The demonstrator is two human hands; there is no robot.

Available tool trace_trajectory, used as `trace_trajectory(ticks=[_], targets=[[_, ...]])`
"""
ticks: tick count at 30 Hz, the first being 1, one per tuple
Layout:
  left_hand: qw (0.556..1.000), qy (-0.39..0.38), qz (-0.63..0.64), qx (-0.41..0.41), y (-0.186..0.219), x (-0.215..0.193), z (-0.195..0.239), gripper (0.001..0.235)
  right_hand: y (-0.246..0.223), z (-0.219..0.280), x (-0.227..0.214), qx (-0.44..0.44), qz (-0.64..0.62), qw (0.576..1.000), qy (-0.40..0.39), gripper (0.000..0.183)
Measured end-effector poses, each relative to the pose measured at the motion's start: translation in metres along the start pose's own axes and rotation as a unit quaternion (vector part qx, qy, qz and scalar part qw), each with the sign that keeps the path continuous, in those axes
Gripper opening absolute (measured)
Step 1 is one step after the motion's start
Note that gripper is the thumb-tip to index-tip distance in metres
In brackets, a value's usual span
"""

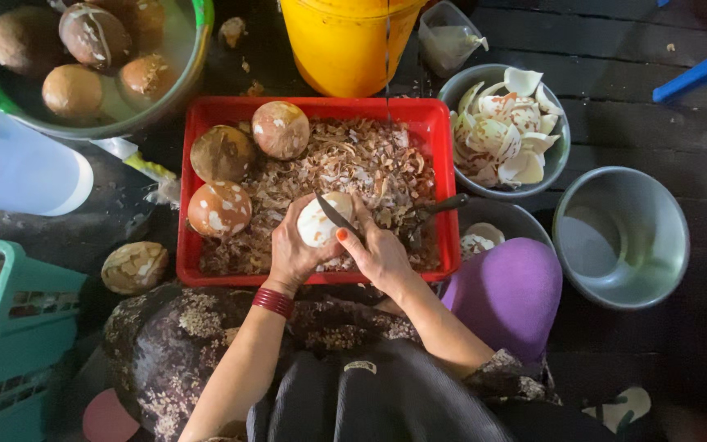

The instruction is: The person sits on the floor and uses a knife to peel the husk off several coconuts. They rotate each coconut while scraping away the outer layer, placing the peeled coconuts into a red tray and discarding the husks into a nearby bowl.

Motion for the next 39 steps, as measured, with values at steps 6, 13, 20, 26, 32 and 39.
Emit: trace_trajectory(ticks=[6, 13, 20, 26, 32, 39], targets=[[1.000, -0.005, 0.022, 0.012, -0.002, 0.001, 0.001, 0.093, -0.015, 0.005, 0.001, 0.094, 0.055, 0.994, -0.028, 0.094], [0.997, 0.047, -0.031, 0.053, -0.001, 0.014, 0.007, 0.086, 0.006, -0.019, 0.016, 0.222, -0.118, 0.968, 0.011, 0.071], [0.939, 0.095, -0.239, 0.230, 0.017, -0.001, 0.013, 0.100, 0.026, -0.034, 0.020, 0.297, -0.526, 0.797, -0.017, 0.068], [0.991, 0.016, 0.009, 0.130, 0.012, 0.000, 0.001, 0.119, 0.002, -0.024, -0.026, 0.141, -0.234, 0.959, -0.072, 0.081], [0.993, -0.050, -0.095, 0.042, 0.004, 0.013, 0.003, 0.079, -0.019, -0.018, -0.015, 0.098, 0.159, 0.979, -0.078, 0.075], [0.972, 0.074, -0.147, 0.165, 0.031, 0.004, 0.017, 0.088, 0.005, -0.061, -0.020, 0.257, -0.036, 0.954, -0.148, 0.057]])
Point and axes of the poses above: each hand's wrist, its own z-axis away from the middle knuckle, its own x-axis out of the palm, y = z × x, the point moved 3 cm from there along -z, towards the middle knuckle, and after that the axes turned 9 degrees about -z, right-handed, at the moved point
